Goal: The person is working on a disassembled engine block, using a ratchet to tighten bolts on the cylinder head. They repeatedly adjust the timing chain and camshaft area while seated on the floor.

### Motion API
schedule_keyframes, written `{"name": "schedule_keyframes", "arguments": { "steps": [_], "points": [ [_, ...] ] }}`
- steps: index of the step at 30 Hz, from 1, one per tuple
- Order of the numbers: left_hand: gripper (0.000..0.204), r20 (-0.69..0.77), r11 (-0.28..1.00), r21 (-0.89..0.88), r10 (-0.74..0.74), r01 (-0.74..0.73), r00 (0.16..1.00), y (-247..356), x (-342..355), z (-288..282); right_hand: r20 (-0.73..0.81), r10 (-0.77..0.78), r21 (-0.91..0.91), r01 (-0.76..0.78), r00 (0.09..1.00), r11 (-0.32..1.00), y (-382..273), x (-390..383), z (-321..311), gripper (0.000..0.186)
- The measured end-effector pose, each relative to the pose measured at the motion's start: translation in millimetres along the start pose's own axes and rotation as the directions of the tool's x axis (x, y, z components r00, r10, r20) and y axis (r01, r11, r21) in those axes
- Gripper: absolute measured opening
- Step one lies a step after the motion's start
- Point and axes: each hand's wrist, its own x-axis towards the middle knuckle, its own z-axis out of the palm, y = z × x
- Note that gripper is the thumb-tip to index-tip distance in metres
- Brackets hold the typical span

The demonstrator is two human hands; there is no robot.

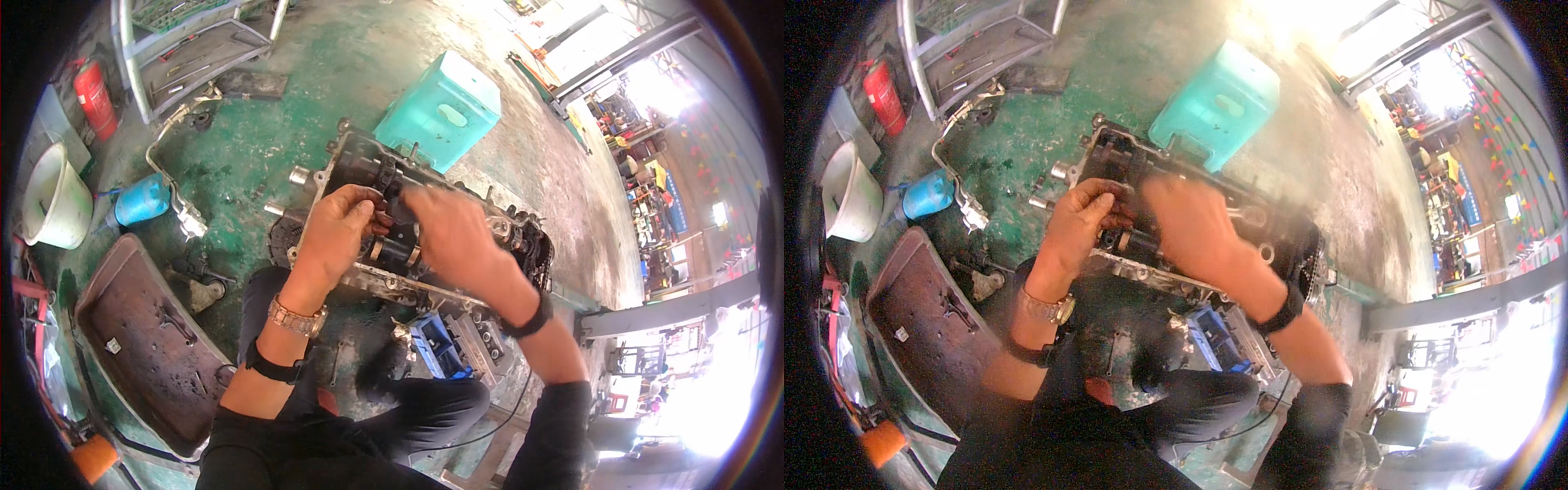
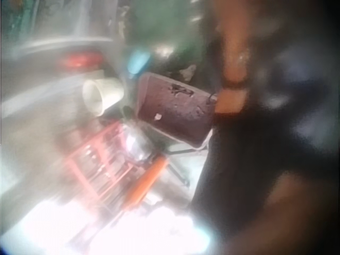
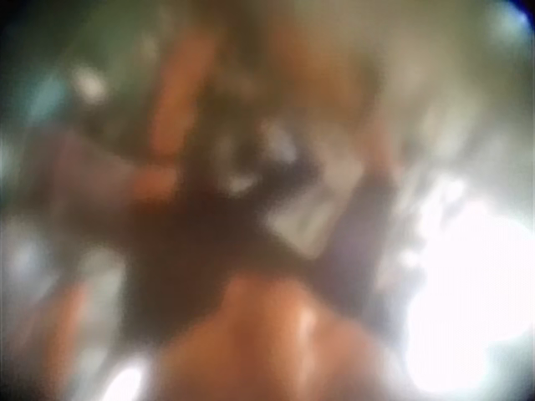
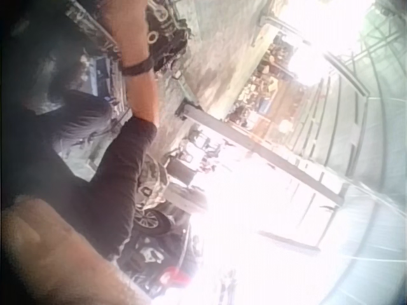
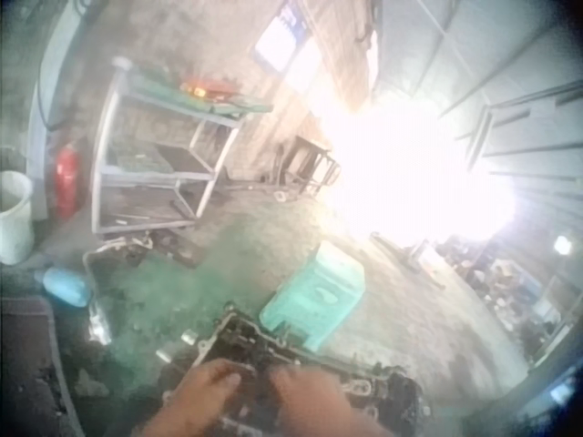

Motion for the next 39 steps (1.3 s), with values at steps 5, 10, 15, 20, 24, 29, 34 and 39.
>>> {"name": "schedule_keyframes", "arguments": {
  "steps": [5, 10, 15, 20, 24, 29, 34, 39],
  "points": [
    [0.013, 0.009, 0.999, -0.049, 0.013, -0.013, 1.0, 1, -2, 1, -0.176, -0.134, -0.005, 0.136, 0.975, 0.991, -24, -81, 24, 0.029],
    [0.012, 0.02, 0.999, -0.038, -0.001, 0.002, 1.0, -1, 0, -1, -0.558, 0.216, 0.197, -0.124, 0.802, 0.972, -17, -166, 56, 0.018],
    [0.019, 0.022, 0.999, 0.018, 0.046, -0.047, 0.999, -6, 1, -3, -0.41, 0.784, 0.875, -0.041, 0.467, 0.482, 7, -208, 90, 0.013],
    [0.019, 0.024, 0.999, 0.01, 0.044, -0.044, 0.999, -4, 0, -3, -0.172, 0.933, 0.966, 0.24, 0.315, 0.097, 53, -213, 69, 0.036],
    [0.019, 0.019, 0.999, 0.026, 0.036, -0.037, 0.999, -3, 0, -2, -0.017, 0.969, 0.967, 0.25, 0.247, -0.047, 104, -198, 48, 0.024],
    [0.02, 0.047, 0.999, -0.034, 0.043, -0.041, 0.998, -6, 0, -2, 0.025, 0.963, 0.984, 0.164, 0.27, -0.071, 160, -162, 31, 0.011],
    [0.021, 0.042, 0.998, -0.041, 0.051, -0.05, 0.998, -8, 1, -2, 0.08, 0.93, 0.957, -0.29, 0.359, 0.029, 204, -88, 2, 0.014],
    [0.02, 0.015, 0.997, 0.069, 0.026, -0.027, 1.0, -4, 0, 1, -0.149, 0.856, 0.632, -0.617, 0.496, 0.468, 190, 1, -7, 0.035]
  ]
}}
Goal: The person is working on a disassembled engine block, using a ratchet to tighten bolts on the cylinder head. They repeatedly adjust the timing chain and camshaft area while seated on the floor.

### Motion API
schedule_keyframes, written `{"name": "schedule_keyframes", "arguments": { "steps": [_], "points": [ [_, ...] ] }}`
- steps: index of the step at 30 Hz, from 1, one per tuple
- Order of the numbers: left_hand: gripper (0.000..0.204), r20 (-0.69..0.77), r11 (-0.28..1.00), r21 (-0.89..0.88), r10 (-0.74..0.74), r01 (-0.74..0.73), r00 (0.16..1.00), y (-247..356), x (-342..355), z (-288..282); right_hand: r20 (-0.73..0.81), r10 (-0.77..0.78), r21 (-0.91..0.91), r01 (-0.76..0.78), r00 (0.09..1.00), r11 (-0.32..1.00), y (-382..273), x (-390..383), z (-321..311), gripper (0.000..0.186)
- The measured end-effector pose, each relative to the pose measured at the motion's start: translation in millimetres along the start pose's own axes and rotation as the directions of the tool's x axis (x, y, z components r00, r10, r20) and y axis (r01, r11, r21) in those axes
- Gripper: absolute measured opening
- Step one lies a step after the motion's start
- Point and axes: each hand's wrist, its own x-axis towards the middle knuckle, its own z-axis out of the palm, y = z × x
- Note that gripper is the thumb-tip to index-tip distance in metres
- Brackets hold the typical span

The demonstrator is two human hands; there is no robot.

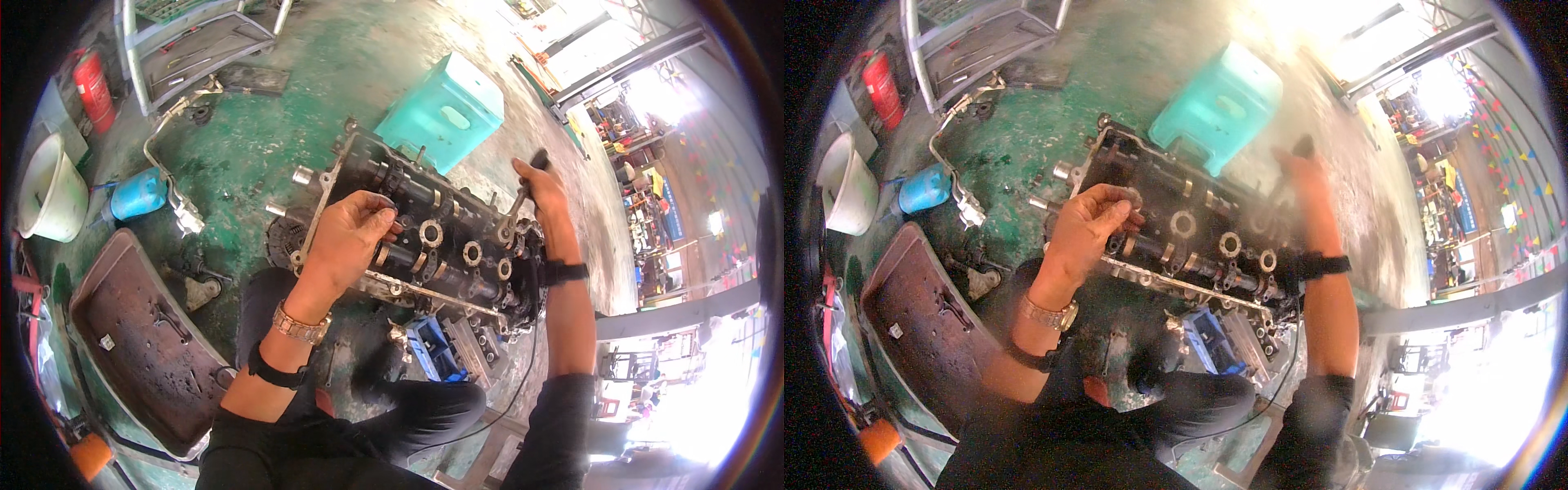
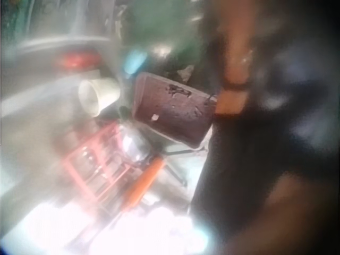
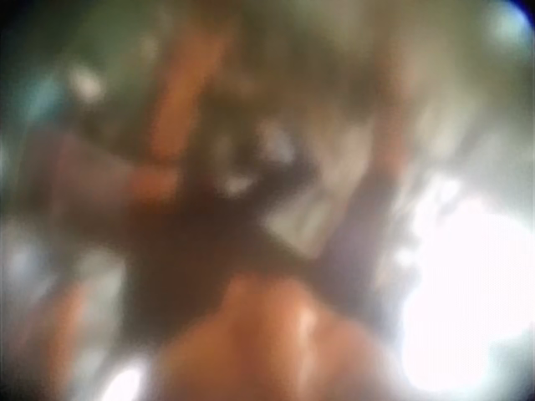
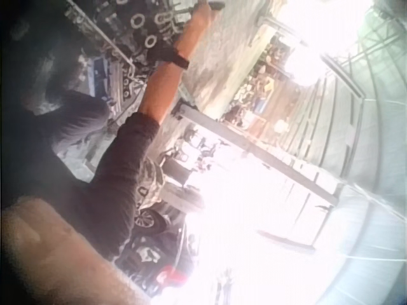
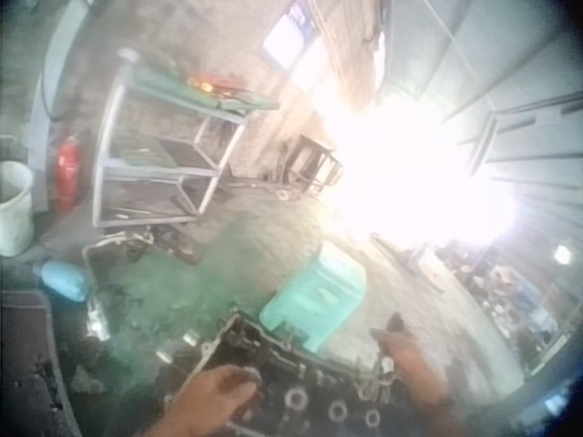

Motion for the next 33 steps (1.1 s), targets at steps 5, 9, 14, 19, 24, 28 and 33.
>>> {"name": "schedule_keyframes", "arguments": {
  "steps": [5, 9, 14, 19, 24, 28, 33],
  "points": [
    [0.019, -0.006, 1.0, 0.013, -0.016, 0.016, 1.0, 3, -1, 0, 0.146, -0.382, -0.091, 0.397, 0.912, 0.913, -55, -27, 47, 0.058],
    [0.017, -0.037, 0.997, -0.063, -0.036, 0.033, 0.999, 3, 0, 1, 0.271, -0.576, -0.22, 0.632, 0.771, 0.743, -82, -70, 64, 0.052],
    [0.018, -0.059, 0.988, -0.153, -0.034, 0.025, 0.998, 4, 0, 2, 0.437, -0.675, -0.184, 0.794, 0.594, 0.579, -87, -137, 55, 0.035],
    [0.018, -0.062, 0.987, -0.162, -0.025, 0.015, 0.998, 5, 0, -1, 0.484, -0.776, -0.133, 0.911, 0.404, 0.391, -49, -205, 36, 0.027],
    [0.018, -0.052, 0.989, -0.147, -0.012, 0.004, 0.999, 3, 1, -4, 0.243, -0.787, -0.188, 0.823, 0.568, 0.536, 22, -257, -5, 0.022],
    [0.016, -0.027, 0.991, -0.133, 0.016, -0.019, 1.0, 0, 0, -2, -0.277, -0.486, 0.238, 0.549, 0.829, 0.801, 84, -269, -13, 0.019],
    [0.019, -0.04, 0.997, -0.076, 0.031, -0.034, 0.999, 2, 0, -1, -0.307, -0.156, 0.791, 0.343, 0.939, 0.506, 121, -254, -28, 0.019]
  ]
}}
